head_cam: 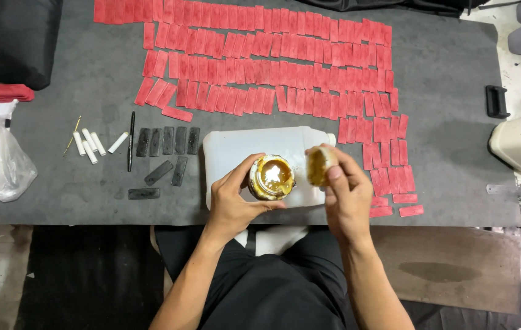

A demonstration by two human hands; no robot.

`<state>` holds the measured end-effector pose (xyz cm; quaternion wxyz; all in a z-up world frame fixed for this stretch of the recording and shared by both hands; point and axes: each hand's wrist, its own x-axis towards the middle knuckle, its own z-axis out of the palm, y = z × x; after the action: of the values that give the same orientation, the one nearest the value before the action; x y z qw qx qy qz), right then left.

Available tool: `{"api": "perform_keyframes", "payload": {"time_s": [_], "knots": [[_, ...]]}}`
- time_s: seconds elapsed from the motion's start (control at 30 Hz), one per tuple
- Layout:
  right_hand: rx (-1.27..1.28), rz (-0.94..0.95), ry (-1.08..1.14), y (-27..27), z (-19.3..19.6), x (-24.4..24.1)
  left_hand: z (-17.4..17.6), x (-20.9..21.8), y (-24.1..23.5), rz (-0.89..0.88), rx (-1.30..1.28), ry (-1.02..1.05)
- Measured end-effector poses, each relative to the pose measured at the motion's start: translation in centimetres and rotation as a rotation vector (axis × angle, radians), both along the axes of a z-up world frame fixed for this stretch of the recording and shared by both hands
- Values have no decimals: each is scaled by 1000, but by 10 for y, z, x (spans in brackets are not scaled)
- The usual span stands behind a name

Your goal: Applying dye to small leather strips and organizing leather pieces on a workbench

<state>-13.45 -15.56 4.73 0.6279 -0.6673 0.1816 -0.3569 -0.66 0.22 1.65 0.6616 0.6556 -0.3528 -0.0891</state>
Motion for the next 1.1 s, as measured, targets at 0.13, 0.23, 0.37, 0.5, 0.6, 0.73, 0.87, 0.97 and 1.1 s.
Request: {"api": "perform_keyframes", "payload": {"time_s": [0.13, 0.23, 0.37, 0.5, 0.6, 0.73, 0.87, 0.97, 1.1], "knots": [[-144, -49, 2, 1, 9, -6, -1, -1, 2, 16, 24, 20], [-560, 19, 52, 15, 30, 3, -1, -3, 0, 9, 21, 17], [-724, 31, 90, 24, 32, 12, -2, -6, -5, 30, 48, -22], [-812, 61, 98, 25, 34, 17, 0, -6, -5, 27, 53, -98], [-822, 103, 86, 24, 32, 18, -1, -6, -4, 14, 53, -156], [-814, 143, 64, 23, 29, 19, -4, -8, -4, 31, 42, -196], [-816, 148, 63, 24, 27, 20, -4, -10, -5, 38, 16, -186], [-826, 154, 65, 22, 20, 21, -5, -14, -7, 81, -20, -205], [-847, 150, 37, 20, 7, 23, -12, -16, -10, 141, -35, -226]]}}
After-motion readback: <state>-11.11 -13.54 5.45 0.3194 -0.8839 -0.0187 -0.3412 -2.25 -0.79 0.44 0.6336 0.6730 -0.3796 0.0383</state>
